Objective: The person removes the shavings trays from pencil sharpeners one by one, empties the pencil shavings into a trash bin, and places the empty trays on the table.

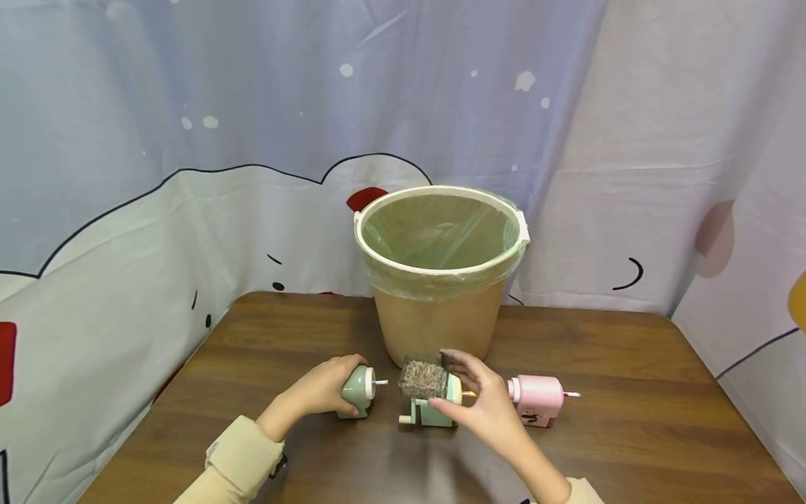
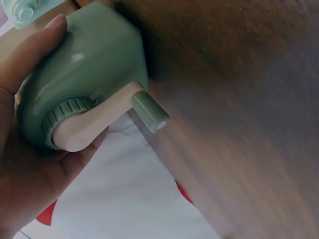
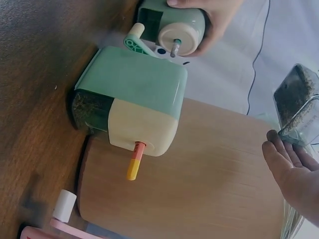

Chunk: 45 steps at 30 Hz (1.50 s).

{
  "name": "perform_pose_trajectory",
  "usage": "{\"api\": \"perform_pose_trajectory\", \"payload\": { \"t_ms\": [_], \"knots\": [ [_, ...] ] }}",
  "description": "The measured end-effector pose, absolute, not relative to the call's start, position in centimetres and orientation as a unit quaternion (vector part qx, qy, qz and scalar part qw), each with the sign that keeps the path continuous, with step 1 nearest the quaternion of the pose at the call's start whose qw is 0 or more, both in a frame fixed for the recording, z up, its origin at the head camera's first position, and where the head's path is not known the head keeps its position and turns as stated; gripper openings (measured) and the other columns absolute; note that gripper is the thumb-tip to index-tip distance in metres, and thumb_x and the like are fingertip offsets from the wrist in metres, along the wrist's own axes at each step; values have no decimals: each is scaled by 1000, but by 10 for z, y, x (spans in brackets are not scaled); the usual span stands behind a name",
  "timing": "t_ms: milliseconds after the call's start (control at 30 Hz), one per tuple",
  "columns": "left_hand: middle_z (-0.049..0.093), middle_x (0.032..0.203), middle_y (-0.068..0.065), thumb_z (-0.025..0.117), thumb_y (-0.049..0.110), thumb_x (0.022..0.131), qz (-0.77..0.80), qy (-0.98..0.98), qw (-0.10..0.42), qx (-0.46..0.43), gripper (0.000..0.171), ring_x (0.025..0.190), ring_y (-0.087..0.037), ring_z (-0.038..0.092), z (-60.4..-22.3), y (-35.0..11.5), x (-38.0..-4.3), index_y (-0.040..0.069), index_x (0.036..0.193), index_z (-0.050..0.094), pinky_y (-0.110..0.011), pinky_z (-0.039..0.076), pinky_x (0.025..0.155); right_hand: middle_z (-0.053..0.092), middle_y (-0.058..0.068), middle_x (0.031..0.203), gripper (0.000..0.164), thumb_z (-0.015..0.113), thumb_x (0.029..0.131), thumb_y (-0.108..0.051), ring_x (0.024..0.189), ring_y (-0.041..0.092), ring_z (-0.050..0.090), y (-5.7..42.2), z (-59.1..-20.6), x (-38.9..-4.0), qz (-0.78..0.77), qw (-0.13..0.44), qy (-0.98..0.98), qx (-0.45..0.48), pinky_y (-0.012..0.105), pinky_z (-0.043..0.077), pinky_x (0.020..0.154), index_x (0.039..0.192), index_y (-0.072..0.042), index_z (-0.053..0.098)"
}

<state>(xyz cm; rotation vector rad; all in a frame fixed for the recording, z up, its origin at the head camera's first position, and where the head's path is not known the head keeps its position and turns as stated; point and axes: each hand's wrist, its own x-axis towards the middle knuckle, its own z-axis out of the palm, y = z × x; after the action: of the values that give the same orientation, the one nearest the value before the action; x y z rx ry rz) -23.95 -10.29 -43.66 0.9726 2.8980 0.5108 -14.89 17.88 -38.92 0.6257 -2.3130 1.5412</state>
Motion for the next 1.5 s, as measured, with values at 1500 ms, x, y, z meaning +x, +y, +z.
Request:
{"api": "perform_pose_trajectory", "payload": {
  "t_ms": [1500],
  "knots": [
    [64,112,-17,55,34,92,219,959,-149,99,47,101,-36,62,-228,-59,-334,1,125,49,-43,50,85,58,-19,119,59,73,71,11,105,-4,57,170,-361,-146,583,165,-758,242,11,44,93,125,7,51]
  ]
}}
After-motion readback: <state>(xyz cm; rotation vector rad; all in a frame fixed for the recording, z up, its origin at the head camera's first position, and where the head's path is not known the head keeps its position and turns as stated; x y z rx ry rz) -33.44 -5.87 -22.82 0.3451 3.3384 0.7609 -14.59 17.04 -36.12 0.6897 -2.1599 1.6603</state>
